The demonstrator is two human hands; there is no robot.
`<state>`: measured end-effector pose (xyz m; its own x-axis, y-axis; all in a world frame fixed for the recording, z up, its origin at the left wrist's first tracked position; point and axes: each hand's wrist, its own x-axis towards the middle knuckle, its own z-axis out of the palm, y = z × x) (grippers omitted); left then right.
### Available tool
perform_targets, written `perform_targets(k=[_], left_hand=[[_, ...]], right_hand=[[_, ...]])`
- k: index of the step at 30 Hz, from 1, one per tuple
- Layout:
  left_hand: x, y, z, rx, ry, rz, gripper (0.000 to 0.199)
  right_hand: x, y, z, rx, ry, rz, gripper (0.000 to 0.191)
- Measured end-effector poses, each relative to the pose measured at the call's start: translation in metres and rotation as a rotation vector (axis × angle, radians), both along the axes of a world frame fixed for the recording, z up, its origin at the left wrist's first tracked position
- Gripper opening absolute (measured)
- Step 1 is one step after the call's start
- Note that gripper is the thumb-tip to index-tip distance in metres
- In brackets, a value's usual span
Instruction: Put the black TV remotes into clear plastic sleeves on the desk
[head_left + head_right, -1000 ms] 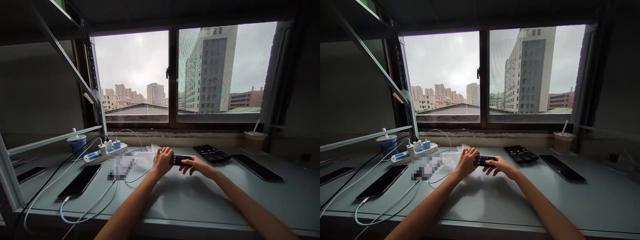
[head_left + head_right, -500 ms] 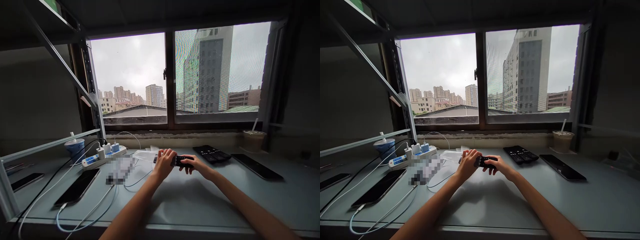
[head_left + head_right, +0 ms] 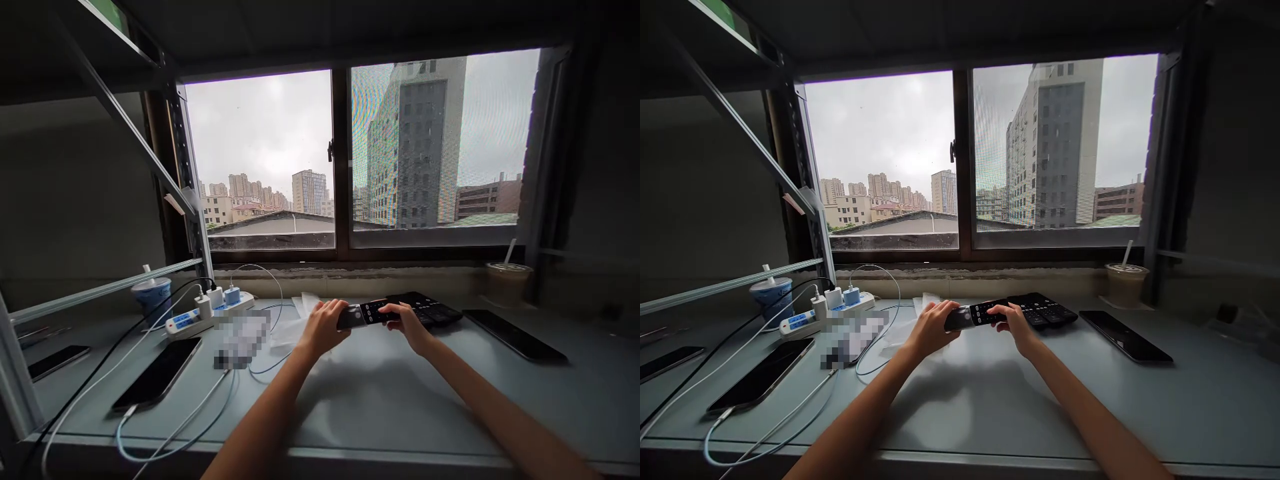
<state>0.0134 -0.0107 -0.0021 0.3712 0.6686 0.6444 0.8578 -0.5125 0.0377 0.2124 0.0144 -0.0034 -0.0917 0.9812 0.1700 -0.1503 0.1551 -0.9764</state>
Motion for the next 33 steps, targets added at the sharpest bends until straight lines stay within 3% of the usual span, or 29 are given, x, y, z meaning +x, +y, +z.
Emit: perform_targets(k=[3, 9, 14, 22, 33], left_hand=[[-0.0017, 0.0016, -0.0005, -0.004, 0.008, 0.016, 0.031], [-0.0034, 0.0043, -0.0021, -0.008, -0.022, 0.043, 0.037], [-0.0044, 0.0047, -0.0023, -0.007, -0.039, 0.063, 0.036], [-0.0053, 0.0026, 0.0011, 0.014, -0.037, 0.104, 0.033], [-0.0075, 0.0003, 0.0029, -0.004, -0.033, 0.077, 0.037]], right_hand=[[0.0017, 0.0023, -0.0001, -0.047, 0.042, 0.008, 0.017], [0.0031, 0.0056, 0.0019, -0.122, 0.134, 0.188, 0.043], [0.0049, 0.0056, 0.0044, -0.143, 0.082, 0.266, 0.046], [0.0050, 0.0014, 0.0053, -0.096, 0.038, 0.278, 0.052], [0.0039, -0.0030, 0.0048, -0.084, 0.044, 0.197, 0.037]])
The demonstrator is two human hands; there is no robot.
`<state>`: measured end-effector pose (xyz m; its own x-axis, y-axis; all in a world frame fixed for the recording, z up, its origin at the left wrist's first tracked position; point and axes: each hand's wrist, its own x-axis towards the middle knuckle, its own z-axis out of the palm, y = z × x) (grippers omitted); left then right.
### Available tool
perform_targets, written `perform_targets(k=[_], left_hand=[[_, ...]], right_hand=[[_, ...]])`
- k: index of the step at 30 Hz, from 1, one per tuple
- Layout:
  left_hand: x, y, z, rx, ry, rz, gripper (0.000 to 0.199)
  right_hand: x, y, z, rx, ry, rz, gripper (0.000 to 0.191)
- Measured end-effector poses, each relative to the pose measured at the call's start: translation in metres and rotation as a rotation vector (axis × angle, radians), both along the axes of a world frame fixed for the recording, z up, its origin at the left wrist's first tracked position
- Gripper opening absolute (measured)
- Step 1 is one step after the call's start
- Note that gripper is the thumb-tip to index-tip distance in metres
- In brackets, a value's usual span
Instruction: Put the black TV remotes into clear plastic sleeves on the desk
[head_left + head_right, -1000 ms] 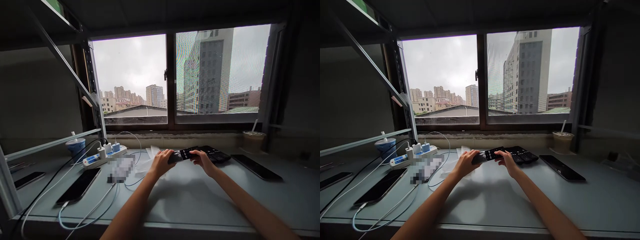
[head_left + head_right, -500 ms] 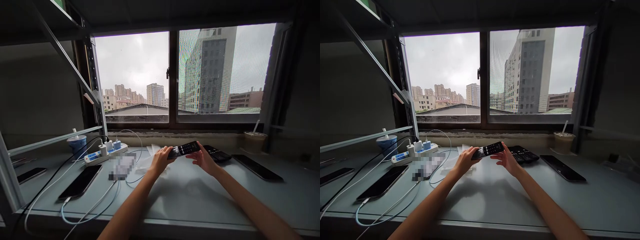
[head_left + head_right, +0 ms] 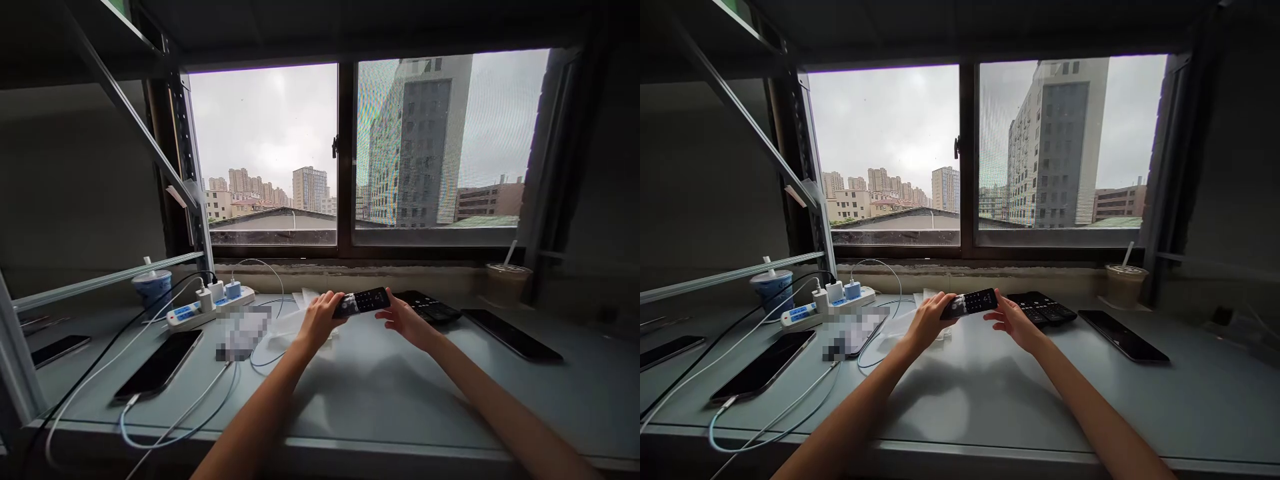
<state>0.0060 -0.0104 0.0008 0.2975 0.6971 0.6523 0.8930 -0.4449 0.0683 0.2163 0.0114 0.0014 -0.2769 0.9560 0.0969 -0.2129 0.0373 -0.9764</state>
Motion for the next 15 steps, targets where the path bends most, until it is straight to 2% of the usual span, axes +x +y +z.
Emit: perform_targets(k=[15], left_hand=[[0.0018, -0.0025, -0.0009, 0.005, 0.051, -0.030, 0.044]], right_hand=[[-0.0001, 0.0031, -0.0075, 0.075, -0.071, 0.141, 0.040]])
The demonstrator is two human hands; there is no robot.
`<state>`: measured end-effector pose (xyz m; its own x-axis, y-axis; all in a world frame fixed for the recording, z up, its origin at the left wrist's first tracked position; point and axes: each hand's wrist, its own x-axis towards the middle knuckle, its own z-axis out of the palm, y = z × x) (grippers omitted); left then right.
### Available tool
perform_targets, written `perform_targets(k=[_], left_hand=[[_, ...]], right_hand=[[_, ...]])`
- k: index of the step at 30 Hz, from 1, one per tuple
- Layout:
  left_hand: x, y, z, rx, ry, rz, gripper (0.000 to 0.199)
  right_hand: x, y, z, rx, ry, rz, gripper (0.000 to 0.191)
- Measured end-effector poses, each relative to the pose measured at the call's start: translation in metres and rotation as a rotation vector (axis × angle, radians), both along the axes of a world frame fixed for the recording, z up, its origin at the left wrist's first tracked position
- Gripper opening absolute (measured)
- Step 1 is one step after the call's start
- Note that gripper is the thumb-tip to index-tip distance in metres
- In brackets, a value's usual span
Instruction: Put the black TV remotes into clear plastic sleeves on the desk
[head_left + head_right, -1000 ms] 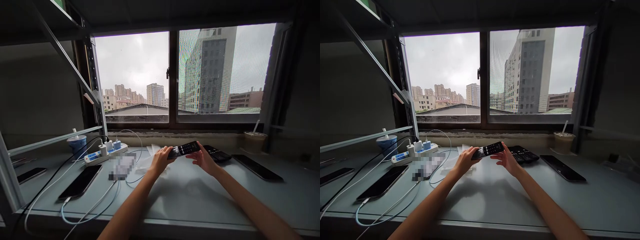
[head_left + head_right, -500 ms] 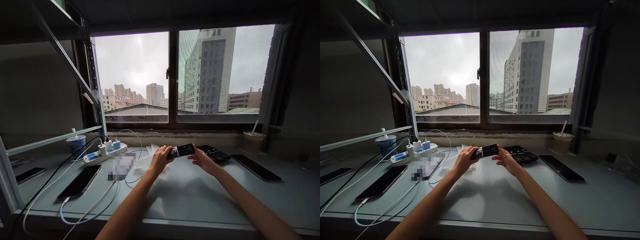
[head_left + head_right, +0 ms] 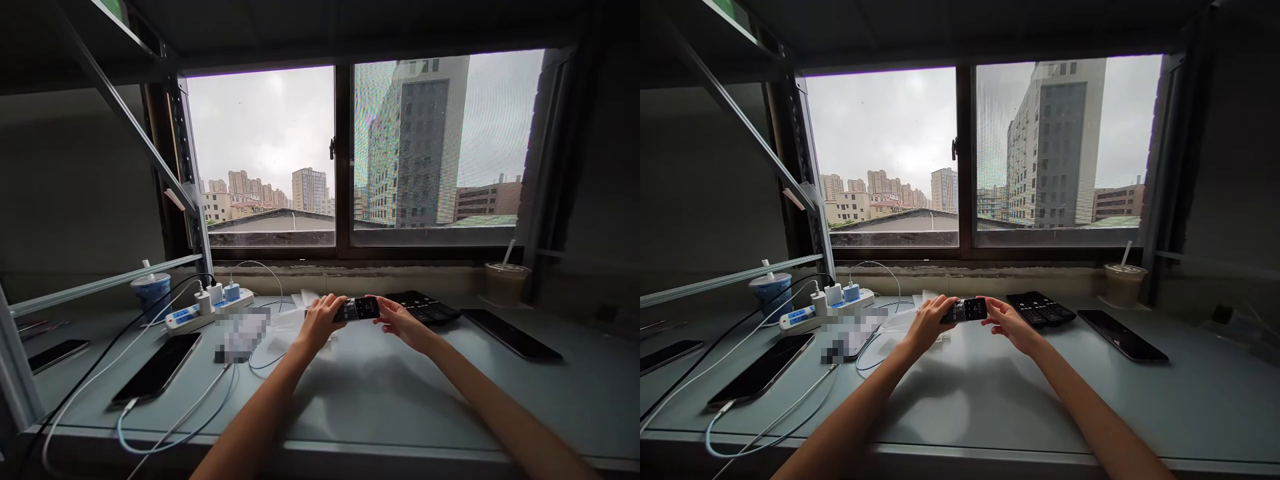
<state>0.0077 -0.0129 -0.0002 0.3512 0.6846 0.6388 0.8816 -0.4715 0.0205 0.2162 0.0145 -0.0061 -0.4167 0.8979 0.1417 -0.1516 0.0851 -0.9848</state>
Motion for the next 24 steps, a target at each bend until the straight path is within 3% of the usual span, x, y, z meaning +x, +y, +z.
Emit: perform_targets(k=[5, 14, 24], left_hand=[[0.0039, -0.0013, 0.0002, -0.020, -0.053, -0.038, 0.045], [0.0081, -0.0050, 0.0036, -0.047, -0.090, -0.089, 0.044], [0.0059, -0.0031, 0.0023, -0.037, -0.053, -0.061, 0.043]], right_hand=[[0.0001, -0.0044, 0.0025, -0.032, 0.088, 0.153, 0.042], [0.0011, -0.0037, -0.0006, -0.077, 0.147, 0.304, 0.041], [0.0016, -0.0008, -0.0033, -0.014, 0.091, 0.155, 0.043]])
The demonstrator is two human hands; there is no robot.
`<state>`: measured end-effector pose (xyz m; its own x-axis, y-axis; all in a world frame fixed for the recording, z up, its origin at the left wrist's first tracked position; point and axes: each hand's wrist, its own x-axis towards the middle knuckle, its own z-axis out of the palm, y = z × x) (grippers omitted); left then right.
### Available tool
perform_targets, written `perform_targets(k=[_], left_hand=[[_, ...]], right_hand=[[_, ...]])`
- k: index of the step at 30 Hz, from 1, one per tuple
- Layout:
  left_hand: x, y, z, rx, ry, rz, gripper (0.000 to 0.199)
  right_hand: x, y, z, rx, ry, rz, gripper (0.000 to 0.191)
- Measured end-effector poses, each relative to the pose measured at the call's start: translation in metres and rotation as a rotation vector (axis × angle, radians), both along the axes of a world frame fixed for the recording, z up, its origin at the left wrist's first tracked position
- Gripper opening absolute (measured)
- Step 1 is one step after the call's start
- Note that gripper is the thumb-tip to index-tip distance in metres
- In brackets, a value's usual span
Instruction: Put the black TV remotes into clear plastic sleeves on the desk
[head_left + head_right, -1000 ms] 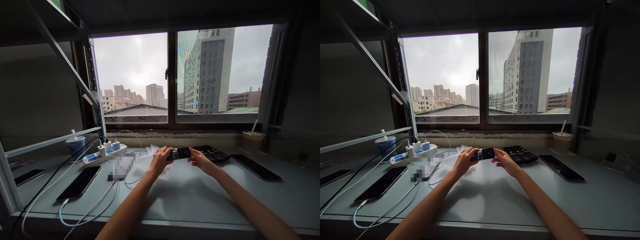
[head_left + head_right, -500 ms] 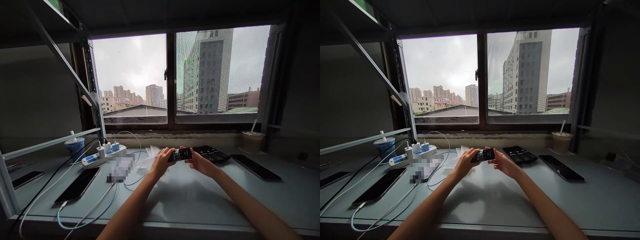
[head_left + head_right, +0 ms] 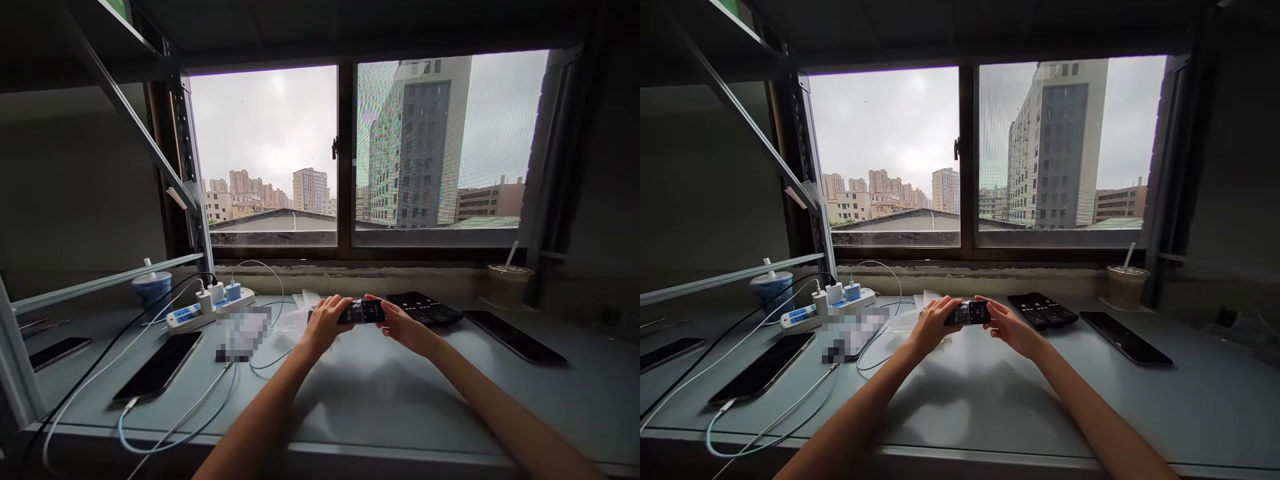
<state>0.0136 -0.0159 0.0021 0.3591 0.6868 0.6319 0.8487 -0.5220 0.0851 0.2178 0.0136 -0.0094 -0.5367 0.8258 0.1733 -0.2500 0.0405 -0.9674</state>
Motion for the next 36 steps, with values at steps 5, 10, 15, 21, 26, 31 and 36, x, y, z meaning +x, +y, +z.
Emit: perform_targets(k=[5, 10, 15, 21, 26, 31, 36], left_hand=[[0.000, -0.001, 0.001, -0.004, 0.024, -0.001, 0.047], [0.000, -0.001, 0.001, -0.011, 0.046, -0.011, 0.046], [0.000, 0.001, -0.002, -0.012, 0.072, -0.026, 0.045], [0.002, 0.001, -0.003, -0.012, 0.092, -0.039, 0.044], [0.003, 0.001, -0.002, -0.010, 0.117, -0.036, 0.047], [0.004, 0.000, -0.002, 0.004, 0.122, 0.000, 0.045], [0.006, -0.001, -0.001, 0.030, 0.087, 0.038, 0.043]], right_hand=[[0.000, 0.003, -0.004, 0.030, -0.024, -0.048, 0.047], [-0.003, 0.006, -0.007, 0.053, -0.078, -0.105, 0.053], [-0.004, 0.003, -0.005, 0.067, -0.095, -0.098, 0.048], [-0.006, 0.004, -0.006, 0.072, -0.108, -0.137, 0.048], [-0.007, 0.002, -0.006, 0.088, -0.111, -0.152, 0.043], [-0.010, 0.000, -0.005, 0.083, -0.121, -0.198, 0.044], [-0.013, 0.002, -0.004, 0.042, -0.176, -0.237, 0.042]])
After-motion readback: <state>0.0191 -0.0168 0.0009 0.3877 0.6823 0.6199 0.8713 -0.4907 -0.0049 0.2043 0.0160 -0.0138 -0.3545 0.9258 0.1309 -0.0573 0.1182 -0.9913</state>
